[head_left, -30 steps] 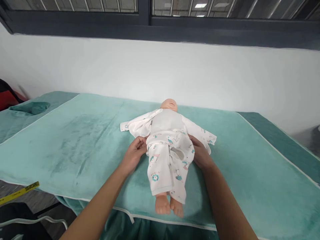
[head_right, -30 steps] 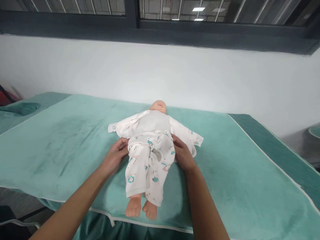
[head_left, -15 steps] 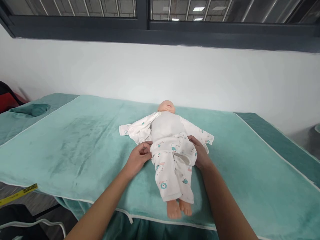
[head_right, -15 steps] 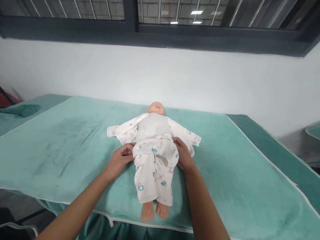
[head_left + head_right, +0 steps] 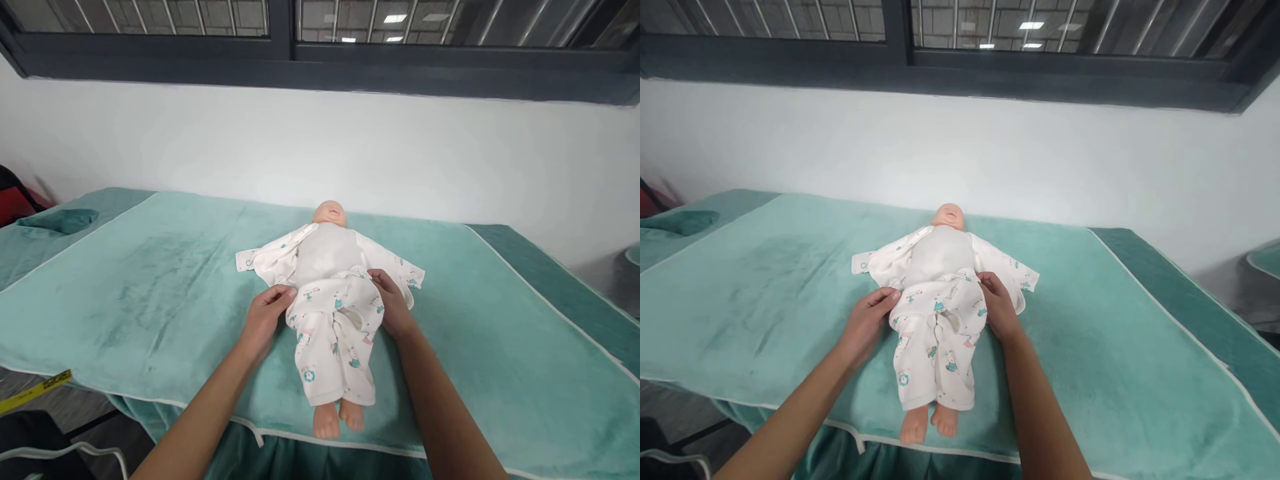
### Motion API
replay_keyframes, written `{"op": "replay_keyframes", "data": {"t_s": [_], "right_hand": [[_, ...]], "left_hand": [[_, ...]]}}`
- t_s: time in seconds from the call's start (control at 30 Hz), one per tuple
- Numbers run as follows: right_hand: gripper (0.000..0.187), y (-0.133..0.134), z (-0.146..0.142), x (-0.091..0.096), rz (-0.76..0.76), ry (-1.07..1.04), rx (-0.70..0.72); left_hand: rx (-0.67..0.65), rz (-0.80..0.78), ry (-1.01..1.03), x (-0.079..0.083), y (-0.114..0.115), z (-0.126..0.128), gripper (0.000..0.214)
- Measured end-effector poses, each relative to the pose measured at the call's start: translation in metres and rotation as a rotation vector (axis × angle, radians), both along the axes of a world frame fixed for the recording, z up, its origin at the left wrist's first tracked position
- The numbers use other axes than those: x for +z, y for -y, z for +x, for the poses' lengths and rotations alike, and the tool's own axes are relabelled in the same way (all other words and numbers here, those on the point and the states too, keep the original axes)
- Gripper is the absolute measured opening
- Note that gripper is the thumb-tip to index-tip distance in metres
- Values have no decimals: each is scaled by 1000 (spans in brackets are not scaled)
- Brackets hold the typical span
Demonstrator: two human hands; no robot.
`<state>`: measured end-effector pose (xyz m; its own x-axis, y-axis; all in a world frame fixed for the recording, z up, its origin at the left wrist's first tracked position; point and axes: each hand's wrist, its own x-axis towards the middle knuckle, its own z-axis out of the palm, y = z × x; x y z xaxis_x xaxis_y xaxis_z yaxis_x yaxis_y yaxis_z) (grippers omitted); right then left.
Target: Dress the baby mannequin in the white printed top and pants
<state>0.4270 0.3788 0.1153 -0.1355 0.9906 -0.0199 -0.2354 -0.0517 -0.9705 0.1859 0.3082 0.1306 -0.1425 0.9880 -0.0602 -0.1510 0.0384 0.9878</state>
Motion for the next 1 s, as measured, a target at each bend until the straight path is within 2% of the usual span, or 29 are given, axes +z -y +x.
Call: {"op": "replay_keyframes", "data": {"t_s": [0.17,0.27,0.4,0.5,0.6,0.7,0.8,0.9,1.0], "right_hand": [[33,0,0,0,53,62,-8],[33,0,1,-1,68,101,-12],[33,0,1,0,60,103,-35],[32,2,1,5,42,128,-6],[32,3,1,7,39,122,18],[34,1,0,5,30,107,-22],[37,-1,0,0,22,121,-96],[39,-2,0,-4,32,143,-157],[36,-4,0,-7,31,159,-155]], "left_hand": [[-97,109,-302,26,-4,10,34],[-149,153,-496,43,-18,18,25],[-322,261,-744,59,-40,34,14],[-405,333,-772,66,-48,43,17],[-479,302,-670,71,-50,45,21],[-437,210,-521,77,-52,36,26],[-421,123,-525,80,-53,15,29],[-501,39,-625,75,-55,-14,26],[-595,-31,-607,62,-57,-39,23]]}}
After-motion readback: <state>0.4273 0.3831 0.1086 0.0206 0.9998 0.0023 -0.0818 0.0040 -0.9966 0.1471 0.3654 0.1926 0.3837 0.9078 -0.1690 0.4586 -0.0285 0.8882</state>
